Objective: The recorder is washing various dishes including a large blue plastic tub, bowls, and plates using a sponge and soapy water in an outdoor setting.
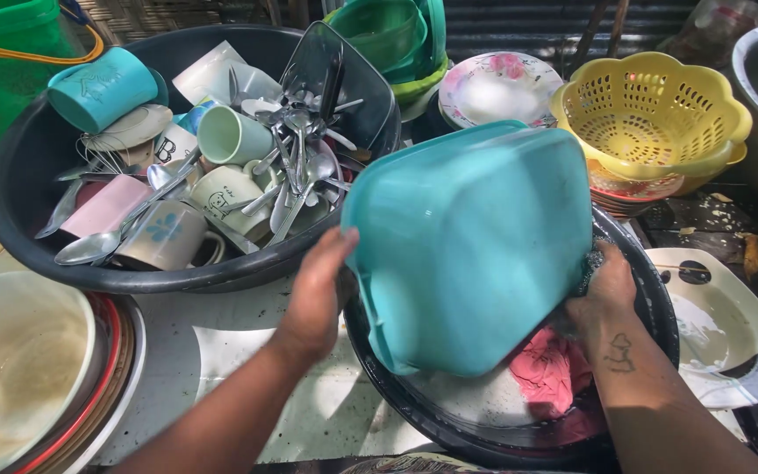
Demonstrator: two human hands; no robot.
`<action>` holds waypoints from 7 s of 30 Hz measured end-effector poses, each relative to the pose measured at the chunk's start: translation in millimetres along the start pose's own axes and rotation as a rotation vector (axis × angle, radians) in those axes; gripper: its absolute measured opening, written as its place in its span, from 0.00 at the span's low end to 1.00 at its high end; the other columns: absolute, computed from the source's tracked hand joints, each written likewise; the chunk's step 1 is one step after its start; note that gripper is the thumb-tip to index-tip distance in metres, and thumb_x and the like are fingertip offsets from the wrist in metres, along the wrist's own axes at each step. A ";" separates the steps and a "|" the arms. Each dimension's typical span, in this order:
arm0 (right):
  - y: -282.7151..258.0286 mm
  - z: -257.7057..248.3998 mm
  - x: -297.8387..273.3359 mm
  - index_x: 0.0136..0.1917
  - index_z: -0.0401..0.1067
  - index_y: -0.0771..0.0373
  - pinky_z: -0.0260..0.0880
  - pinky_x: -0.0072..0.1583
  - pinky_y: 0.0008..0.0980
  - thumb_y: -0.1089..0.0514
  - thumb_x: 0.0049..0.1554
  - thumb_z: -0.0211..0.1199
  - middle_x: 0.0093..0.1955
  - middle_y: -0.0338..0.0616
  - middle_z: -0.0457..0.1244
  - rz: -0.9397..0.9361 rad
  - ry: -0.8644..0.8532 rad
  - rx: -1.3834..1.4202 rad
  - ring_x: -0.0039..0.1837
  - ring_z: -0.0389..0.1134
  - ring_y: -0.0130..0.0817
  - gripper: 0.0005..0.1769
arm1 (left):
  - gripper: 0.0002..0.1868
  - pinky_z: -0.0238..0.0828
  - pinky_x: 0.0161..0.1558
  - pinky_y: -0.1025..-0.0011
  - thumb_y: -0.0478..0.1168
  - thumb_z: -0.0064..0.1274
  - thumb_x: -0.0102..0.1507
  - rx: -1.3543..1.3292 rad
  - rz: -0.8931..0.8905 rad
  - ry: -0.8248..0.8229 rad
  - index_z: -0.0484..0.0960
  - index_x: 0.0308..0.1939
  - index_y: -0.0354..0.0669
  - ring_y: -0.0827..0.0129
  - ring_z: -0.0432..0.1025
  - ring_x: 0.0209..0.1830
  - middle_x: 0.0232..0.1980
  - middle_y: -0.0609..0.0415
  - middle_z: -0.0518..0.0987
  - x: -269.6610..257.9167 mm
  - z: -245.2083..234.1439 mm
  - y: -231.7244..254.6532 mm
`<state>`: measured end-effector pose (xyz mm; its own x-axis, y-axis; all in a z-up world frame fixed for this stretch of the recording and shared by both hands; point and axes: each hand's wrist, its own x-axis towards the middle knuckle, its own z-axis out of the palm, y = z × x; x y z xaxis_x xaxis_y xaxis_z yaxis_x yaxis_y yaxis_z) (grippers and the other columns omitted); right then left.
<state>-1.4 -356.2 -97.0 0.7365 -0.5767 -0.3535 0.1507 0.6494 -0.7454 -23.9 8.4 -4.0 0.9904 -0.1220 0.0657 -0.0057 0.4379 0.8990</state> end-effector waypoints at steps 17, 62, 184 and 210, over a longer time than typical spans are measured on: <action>-51.1 107.5 -53.0 0.66 0.70 0.60 0.65 0.42 0.32 0.54 0.65 0.61 0.45 0.37 0.64 -0.669 -0.440 -0.583 0.41 0.62 0.29 0.18 | 0.20 0.79 0.52 0.61 0.42 0.45 0.69 -0.179 -0.285 -0.400 0.71 0.63 0.39 0.66 0.79 0.48 0.53 0.48 0.79 58.6 48.6 -16.4; 55.7 150.7 -58.6 0.78 0.57 0.53 0.38 0.74 0.71 0.60 0.56 0.57 0.76 0.46 0.61 -1.501 -1.021 -1.640 0.81 0.48 0.54 0.36 | 0.35 0.72 0.55 0.59 0.68 0.48 0.61 0.360 -0.497 0.556 0.88 0.39 0.37 0.53 0.79 0.48 0.46 0.42 0.86 82.7 30.4 -135.8; 26.9 -20.2 -47.2 0.67 0.70 0.60 0.67 0.49 0.55 0.65 0.53 0.68 0.48 0.70 0.67 0.118 -0.248 -1.272 0.50 0.67 0.62 0.28 | 0.16 0.68 0.33 0.66 0.44 0.41 0.69 0.341 0.206 0.320 0.77 0.36 0.36 0.73 0.67 0.28 0.30 0.56 0.75 98.6 -29.3 29.4; 10.1 198.5 -109.4 0.63 0.73 0.59 0.75 0.49 0.38 0.57 0.61 0.58 0.57 0.46 0.70 -0.801 -0.765 -1.042 0.47 0.72 0.37 0.17 | 0.22 0.65 0.50 0.46 0.51 0.36 0.71 0.949 0.176 0.132 0.75 0.39 0.34 0.36 0.73 0.44 0.38 0.32 0.78 79.1 -14.7 -44.9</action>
<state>50.4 -188.2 46.3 0.8927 0.0041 0.4506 0.3873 -0.5184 -0.7624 56.7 -7.8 -45.6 0.9718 0.0028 0.2356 -0.2071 -0.4667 0.8598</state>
